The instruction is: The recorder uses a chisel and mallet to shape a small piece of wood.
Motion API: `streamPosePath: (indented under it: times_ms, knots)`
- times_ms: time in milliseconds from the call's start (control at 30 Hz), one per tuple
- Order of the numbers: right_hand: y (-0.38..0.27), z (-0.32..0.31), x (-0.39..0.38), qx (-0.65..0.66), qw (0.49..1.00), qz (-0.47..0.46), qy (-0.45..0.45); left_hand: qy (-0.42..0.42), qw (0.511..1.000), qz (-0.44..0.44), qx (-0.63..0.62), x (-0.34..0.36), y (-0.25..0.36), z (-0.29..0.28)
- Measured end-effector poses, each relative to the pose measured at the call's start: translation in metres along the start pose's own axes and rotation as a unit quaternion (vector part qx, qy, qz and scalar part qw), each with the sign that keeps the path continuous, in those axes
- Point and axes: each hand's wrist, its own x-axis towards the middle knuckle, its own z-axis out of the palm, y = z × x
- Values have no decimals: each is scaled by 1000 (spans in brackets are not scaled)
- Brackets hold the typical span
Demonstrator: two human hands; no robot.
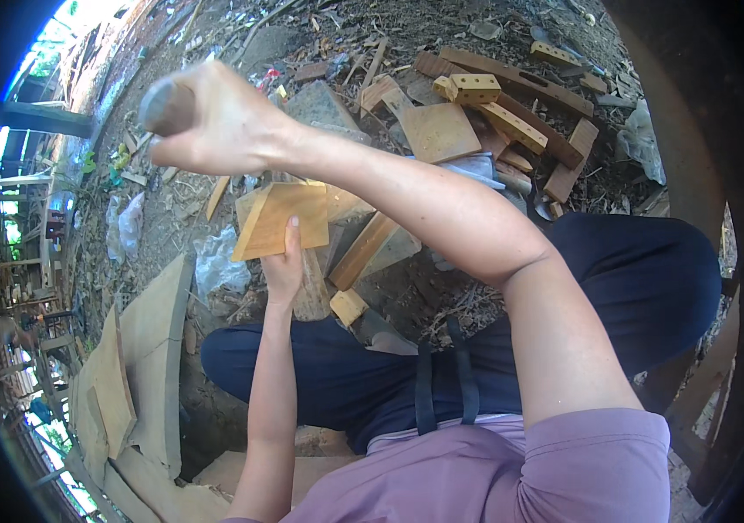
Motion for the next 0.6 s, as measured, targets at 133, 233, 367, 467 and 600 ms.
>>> streamPosePath:
  times_ms: [133, 233, 367, 467, 600]
  knots:
    - [40, 6, -23, -5, 999, 37, -30, -2, 999, 24, 24, 0, 4, 1]
    - [52, 11, -28, 5, 998, 50, -45, 55, 992, 101, 44, -4, -6, 10]
    - [3, -1, 6, 10, 1000, 8, -10, 1, 1000, -25, -14, -4, 2, -2]
    - [36, 5, -6, 7, 999, 33, -16, 12, 1000, -1, -2, -1, 2, 3]
    - [72, 4, -15, -16, 999, 28, -24, 32, 999, 37, -9, 5, -3, 9]
